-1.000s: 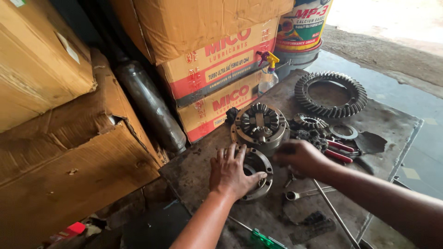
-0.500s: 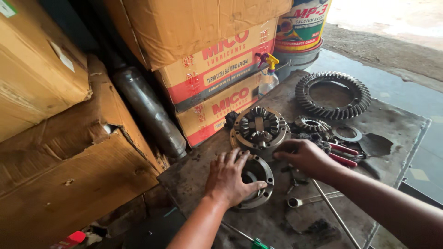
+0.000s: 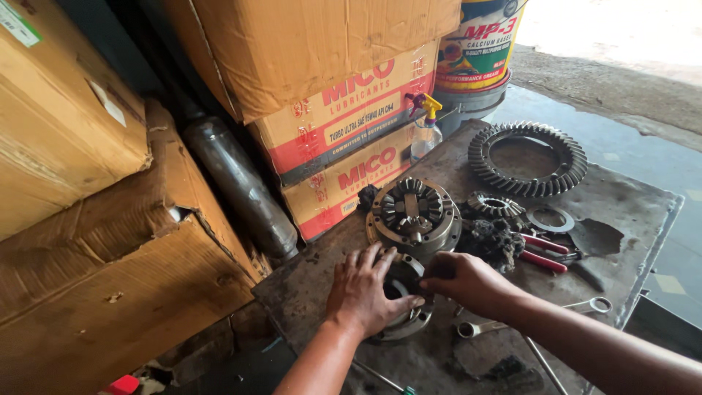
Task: The person places various gear components and a bearing into a differential housing before sliding a shaft through the assembly by hand.
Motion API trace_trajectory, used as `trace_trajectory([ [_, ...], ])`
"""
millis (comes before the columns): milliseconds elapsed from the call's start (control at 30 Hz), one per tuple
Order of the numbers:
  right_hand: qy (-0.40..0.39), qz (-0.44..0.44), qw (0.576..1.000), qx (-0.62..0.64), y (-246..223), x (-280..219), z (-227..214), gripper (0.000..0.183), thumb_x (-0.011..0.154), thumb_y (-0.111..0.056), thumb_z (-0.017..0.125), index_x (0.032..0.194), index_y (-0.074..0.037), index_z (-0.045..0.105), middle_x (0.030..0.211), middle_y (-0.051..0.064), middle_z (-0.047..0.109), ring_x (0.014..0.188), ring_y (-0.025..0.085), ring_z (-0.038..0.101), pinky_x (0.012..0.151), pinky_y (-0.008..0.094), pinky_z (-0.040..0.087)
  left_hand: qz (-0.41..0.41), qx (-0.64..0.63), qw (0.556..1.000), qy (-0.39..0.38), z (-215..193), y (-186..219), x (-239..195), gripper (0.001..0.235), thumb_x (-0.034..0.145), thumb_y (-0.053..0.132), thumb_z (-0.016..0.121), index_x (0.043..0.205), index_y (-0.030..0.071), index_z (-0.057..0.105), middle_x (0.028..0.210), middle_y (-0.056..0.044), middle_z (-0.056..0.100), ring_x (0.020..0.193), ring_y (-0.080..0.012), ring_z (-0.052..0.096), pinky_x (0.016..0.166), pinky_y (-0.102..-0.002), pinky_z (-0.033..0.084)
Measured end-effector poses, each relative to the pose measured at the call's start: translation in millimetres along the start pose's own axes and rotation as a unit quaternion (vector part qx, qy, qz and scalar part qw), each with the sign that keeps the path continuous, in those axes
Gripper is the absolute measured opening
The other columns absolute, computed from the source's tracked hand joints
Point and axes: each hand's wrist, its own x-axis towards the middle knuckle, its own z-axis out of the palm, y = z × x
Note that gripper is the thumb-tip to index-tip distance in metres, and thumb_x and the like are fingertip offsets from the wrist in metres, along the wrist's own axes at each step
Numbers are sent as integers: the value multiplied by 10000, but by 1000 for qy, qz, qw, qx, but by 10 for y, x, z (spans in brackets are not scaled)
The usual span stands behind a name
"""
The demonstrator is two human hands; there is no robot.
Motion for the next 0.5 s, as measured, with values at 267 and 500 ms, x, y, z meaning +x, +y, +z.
trace_trajectory([
  [267, 21, 44, 995, 88, 177, 431, 52, 362, 809, -362, 794, 1019, -67, 775, 858, 72, 779, 748, 167, 732, 664, 369, 600, 12, 2, 1000, 11, 34, -9, 14, 1045, 702, 793, 704, 1516, 192, 444, 1577, -77, 378, 1454, -351, 295, 1169, -576, 233],
  [500, -82, 94, 979, 162, 272, 224, 54, 345, 817, -306, 788, 1008, -20, 763, 806, 49, 779, 645, 155, 668, 562, 378, 601, 23, -10, 999, 37, 47, -53, 11, 1012, 693, 773, 694, 1499, 196, 487, 1558, -62, 434, 1442, -326, 356, 1164, -566, 263],
])
